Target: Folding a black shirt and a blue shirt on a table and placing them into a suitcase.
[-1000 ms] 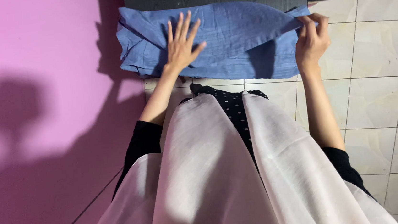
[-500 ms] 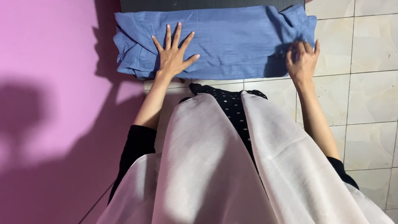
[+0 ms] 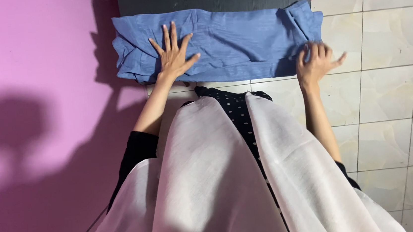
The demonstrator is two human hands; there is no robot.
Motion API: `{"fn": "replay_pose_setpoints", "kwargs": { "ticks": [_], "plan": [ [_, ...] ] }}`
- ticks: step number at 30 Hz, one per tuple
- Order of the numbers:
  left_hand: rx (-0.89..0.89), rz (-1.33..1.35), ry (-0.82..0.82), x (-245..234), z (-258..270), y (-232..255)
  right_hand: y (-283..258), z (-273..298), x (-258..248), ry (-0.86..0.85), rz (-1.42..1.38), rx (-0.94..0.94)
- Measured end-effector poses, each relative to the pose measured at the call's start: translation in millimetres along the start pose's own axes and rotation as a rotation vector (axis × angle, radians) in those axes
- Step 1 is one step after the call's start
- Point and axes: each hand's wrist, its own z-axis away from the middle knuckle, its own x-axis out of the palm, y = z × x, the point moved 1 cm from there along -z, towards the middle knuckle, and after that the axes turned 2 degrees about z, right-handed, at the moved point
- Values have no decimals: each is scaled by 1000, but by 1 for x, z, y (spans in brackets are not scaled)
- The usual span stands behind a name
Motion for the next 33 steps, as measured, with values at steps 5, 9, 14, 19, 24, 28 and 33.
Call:
{"fn": "replay_pose_setpoints", "kwargs": {
  "ticks": [5,9,14,19,24,28,33],
  "plan": [
    [-24,2,119,-7,-27,19,-56,-38,11,42,-45,-143],
    [-69,49,47,-23,-15,33,-81,-52,36,-114,14,-272],
    [-193,-17,-28,-26,8,-3,-86,-75,28,-447,27,-70],
    [-227,-15,71,-8,23,-42,-73,-70,43,-423,13,-71],
    [-239,21,116,-15,27,-44,-69,-64,33,-382,7,-109],
    [-233,23,128,-5,23,-49,-37,-65,60,-284,-62,-84],
    [-226,14,139,-10,24,-45,-36,-83,47,-75,-404,12]
  ]
}}
